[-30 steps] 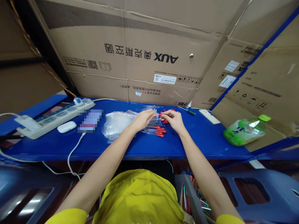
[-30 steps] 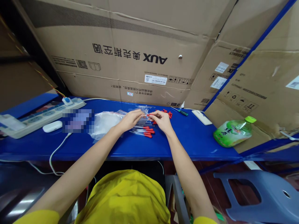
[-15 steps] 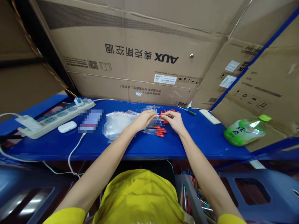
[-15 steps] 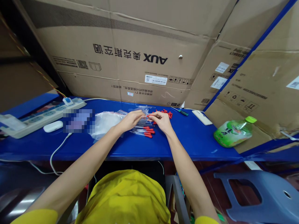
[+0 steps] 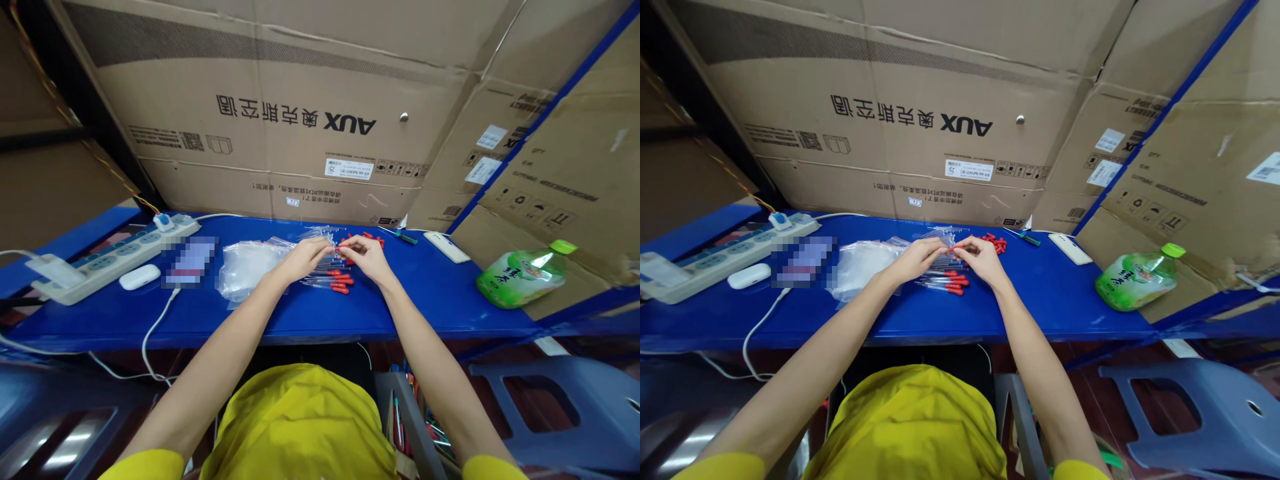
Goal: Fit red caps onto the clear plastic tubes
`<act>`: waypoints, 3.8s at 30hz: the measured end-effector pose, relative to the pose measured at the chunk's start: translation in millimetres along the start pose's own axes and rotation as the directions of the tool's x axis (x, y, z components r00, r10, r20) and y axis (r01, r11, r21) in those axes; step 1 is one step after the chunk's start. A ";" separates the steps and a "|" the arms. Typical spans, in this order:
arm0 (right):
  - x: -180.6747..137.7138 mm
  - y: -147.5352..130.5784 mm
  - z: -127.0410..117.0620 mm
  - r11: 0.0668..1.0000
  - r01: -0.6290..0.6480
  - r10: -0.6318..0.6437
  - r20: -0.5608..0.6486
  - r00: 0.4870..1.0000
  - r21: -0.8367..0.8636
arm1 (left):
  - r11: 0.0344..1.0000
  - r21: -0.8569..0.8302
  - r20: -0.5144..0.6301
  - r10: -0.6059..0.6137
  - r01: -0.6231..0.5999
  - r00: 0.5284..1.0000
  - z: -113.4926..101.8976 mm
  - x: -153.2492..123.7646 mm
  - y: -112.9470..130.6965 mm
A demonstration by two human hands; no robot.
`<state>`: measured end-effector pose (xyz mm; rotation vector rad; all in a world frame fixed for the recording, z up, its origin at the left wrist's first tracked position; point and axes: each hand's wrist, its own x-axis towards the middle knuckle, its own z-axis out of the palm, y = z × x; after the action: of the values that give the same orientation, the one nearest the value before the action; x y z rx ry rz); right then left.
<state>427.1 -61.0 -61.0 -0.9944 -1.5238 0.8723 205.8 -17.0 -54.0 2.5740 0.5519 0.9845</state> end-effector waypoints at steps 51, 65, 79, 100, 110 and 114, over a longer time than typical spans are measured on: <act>1.7 16.7 -33.8 0.663 0.242 -0.044 0.286 0.957 -0.709 | 0.987 0.062 -0.025 -0.149 0.151 0.988 -9.8 -10.3 -14.5; 3.3 17.0 -18.1 0.548 0.235 -0.037 0.258 0.965 -0.802 | 0.947 0.230 0.186 -0.271 0.226 0.944 -0.5 -11.3 -16.5; 2.9 12.9 -9.6 0.504 0.197 -0.053 0.198 0.979 -0.841 | 0.932 0.255 0.219 -0.317 0.259 0.923 -1.5 -8.1 -8.1; -0.9 4.1 -58.6 0.569 -0.126 0.231 0.011 0.973 -0.813 | 0.945 0.206 0.082 -0.278 0.256 0.957 0.0 -5.4 5.6; 4.1 6.4 -50.6 0.750 0.085 -0.173 -0.072 0.982 -0.656 | 0.953 0.175 0.065 -0.263 0.249 0.963 5.6 -4.9 -3.8; 4.7 -1.4 -31.0 0.811 0.230 -0.296 -0.039 0.954 -0.537 | 0.950 0.194 0.064 -0.261 0.245 0.963 6.1 -4.8 -2.4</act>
<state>457.1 -56.5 -52.9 -1.1604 -1.7873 0.1792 206.2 -18.1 -62.0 2.6031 0.9624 0.7598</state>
